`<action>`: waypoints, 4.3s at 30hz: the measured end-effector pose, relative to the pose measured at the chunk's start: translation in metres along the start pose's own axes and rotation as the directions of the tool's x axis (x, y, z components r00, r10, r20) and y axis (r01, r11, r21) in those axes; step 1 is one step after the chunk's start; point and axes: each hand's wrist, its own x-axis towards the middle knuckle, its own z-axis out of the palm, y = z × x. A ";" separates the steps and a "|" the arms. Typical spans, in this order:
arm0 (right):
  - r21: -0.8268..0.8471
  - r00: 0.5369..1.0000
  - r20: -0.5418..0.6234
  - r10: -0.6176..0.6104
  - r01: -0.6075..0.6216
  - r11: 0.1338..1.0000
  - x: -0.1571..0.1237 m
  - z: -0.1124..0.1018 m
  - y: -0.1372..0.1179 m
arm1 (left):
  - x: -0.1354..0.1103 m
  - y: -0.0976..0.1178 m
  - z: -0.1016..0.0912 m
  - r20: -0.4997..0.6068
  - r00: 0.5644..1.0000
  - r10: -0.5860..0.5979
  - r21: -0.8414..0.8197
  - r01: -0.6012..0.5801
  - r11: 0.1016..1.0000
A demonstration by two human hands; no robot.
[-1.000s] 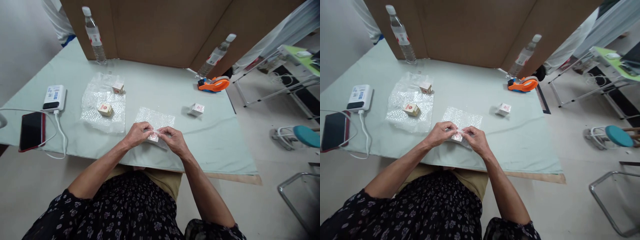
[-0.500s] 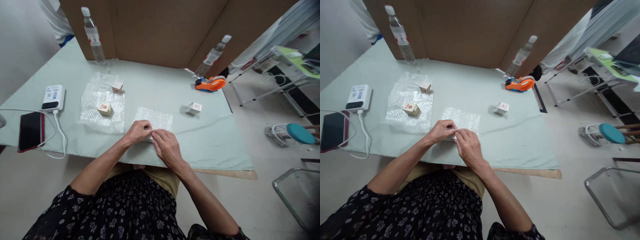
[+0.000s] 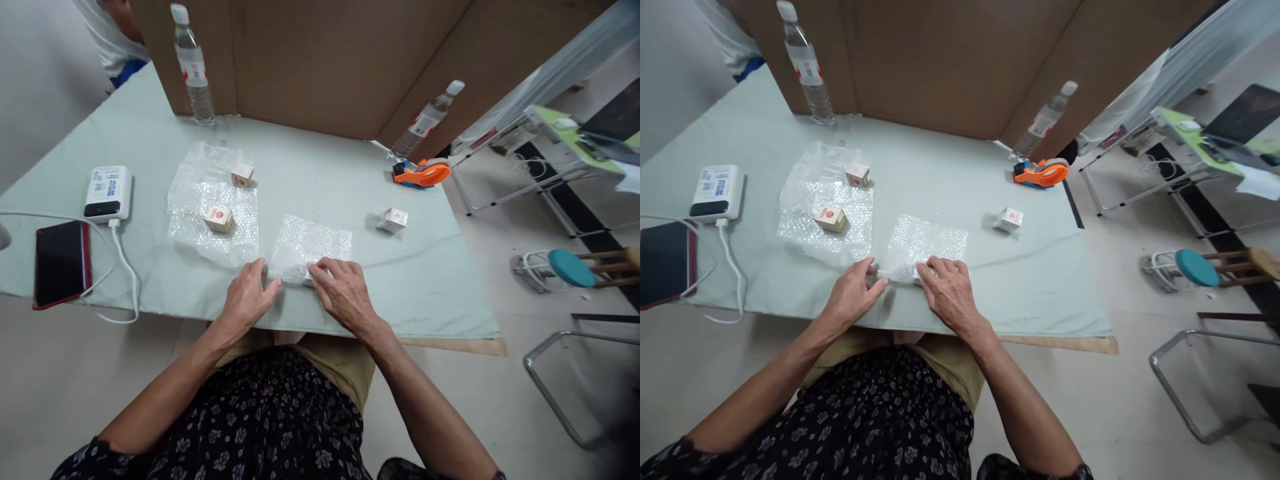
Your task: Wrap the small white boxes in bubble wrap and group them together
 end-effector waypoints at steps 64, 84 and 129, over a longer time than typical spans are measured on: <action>0.672 0.632 0.042 0.774 -0.591 0.446 -0.031 0.029 0.010 | 0.032 0.060 -0.013 0.510 0.548 0.663 -0.057 -0.748 0.662; 0.620 0.732 -0.050 0.679 -0.511 0.595 -0.022 0.008 -0.018 | 0.025 0.054 0.029 0.321 0.615 0.721 0.062 -0.773 0.632; 0.622 0.976 0.217 0.036 -0.166 0.765 -0.007 -0.020 0.041 | 0.010 0.058 0.067 -0.067 0.919 0.390 -0.282 -0.392 0.876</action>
